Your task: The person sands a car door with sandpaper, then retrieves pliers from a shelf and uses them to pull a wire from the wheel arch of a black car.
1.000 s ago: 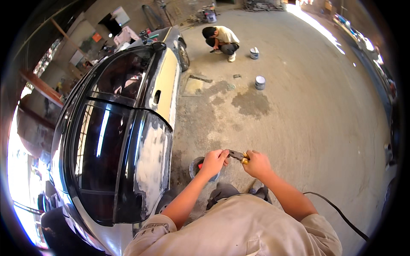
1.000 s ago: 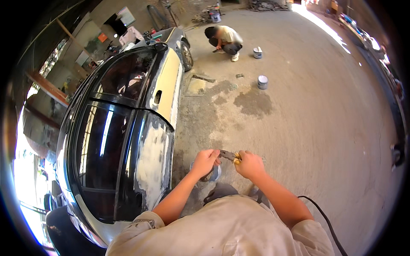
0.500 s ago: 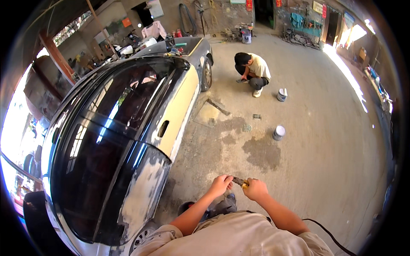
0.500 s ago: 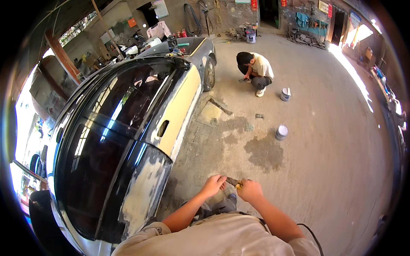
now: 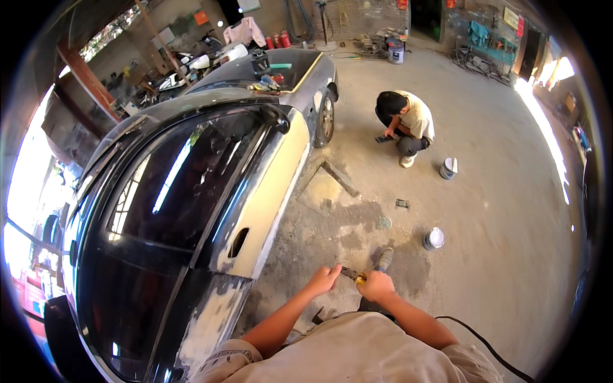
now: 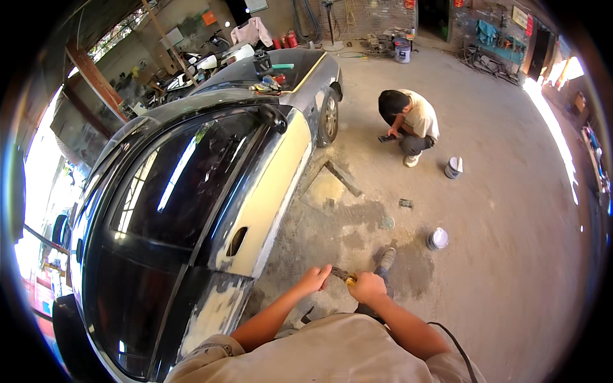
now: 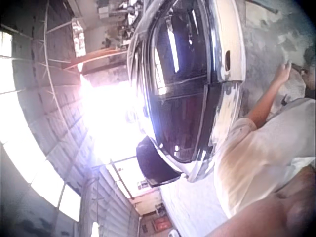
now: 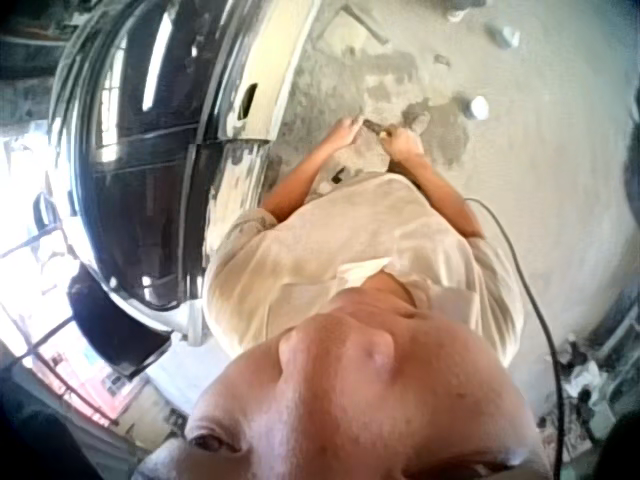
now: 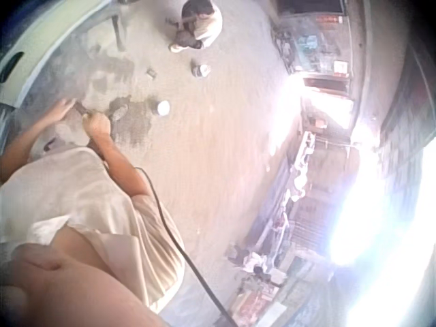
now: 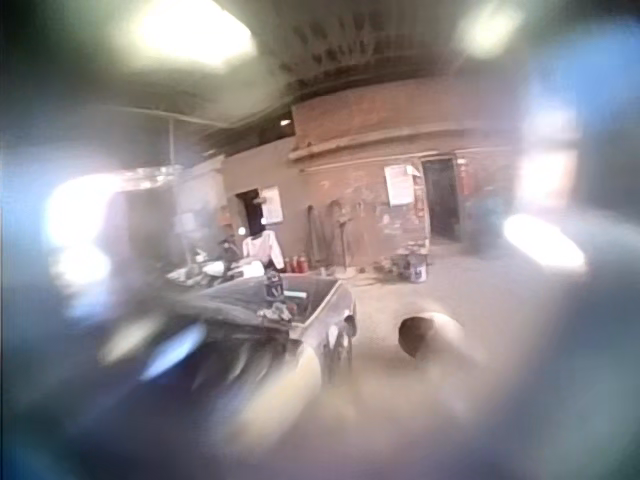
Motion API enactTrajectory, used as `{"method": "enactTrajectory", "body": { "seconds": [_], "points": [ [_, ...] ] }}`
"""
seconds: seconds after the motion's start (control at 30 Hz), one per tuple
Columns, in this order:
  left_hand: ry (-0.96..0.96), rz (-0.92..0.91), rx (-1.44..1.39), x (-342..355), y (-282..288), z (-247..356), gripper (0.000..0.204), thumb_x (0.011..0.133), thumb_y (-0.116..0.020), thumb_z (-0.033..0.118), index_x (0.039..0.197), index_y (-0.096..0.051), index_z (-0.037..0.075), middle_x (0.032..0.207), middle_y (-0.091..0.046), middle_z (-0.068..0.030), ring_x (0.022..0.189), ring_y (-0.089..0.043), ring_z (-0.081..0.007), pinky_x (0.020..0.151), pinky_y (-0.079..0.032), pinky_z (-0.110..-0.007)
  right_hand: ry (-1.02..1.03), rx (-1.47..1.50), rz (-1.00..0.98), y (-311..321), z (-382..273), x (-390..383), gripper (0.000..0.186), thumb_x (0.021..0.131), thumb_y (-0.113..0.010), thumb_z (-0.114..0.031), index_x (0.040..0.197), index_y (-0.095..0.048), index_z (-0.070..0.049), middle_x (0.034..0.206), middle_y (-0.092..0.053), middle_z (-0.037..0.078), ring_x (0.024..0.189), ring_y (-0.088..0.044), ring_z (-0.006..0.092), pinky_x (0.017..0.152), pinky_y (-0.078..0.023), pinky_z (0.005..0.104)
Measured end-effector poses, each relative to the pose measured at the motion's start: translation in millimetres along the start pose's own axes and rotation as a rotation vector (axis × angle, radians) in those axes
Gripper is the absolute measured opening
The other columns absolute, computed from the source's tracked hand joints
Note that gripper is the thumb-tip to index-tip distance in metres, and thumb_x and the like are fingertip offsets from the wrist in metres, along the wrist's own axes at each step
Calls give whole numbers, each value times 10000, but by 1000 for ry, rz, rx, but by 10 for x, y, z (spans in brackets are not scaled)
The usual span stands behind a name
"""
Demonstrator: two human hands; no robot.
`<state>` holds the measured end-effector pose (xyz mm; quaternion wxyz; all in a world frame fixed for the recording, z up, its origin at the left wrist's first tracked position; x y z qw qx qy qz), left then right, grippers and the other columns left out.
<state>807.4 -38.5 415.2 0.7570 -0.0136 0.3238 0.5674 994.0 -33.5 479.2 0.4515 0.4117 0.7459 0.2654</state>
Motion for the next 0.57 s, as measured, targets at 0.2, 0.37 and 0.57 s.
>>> {"method": "enactTrajectory", "body": {
  "seconds": [0.2,0.37,0.57],
  "points": [
    [91,247,55,1023,711,329,710,1012,-420,609,734,-695,17,633,-652,-111,632,-660,-246,649,-509,-389,133,45,-73,696,79,1669,354,852,-624,-388,1021,-728,-95,991,-727,184,943,-695,390,840,-554,492],
    [131,528,-31,1616,1526,729,616,1030,-433,527,861,-705,1,782,-698,-147,775,-686,-278,733,-517,-393,99,179,-76,1718,188,2999,358,834,-641,-355,1046,-718,-77,971,-714,219,937,-689,398,824,-552,479],
    [189,650,-160,2429,2205,874,541,1027,-479,500,976,-688,4,857,-727,-138,793,-702,-260,752,-529,-385,71,335,-34,2451,271,4580,299,783,-676,-251,906,-686,21,841,-670,274,813,-695,388,718,-519,463]
  ]
}}
Point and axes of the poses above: each hand's wrist, its own x-axis towards the middle knuckle, its own y-axis out of the back of the hand, z = x × y, the point moved 10 cm from there along x, towards the middle knuckle
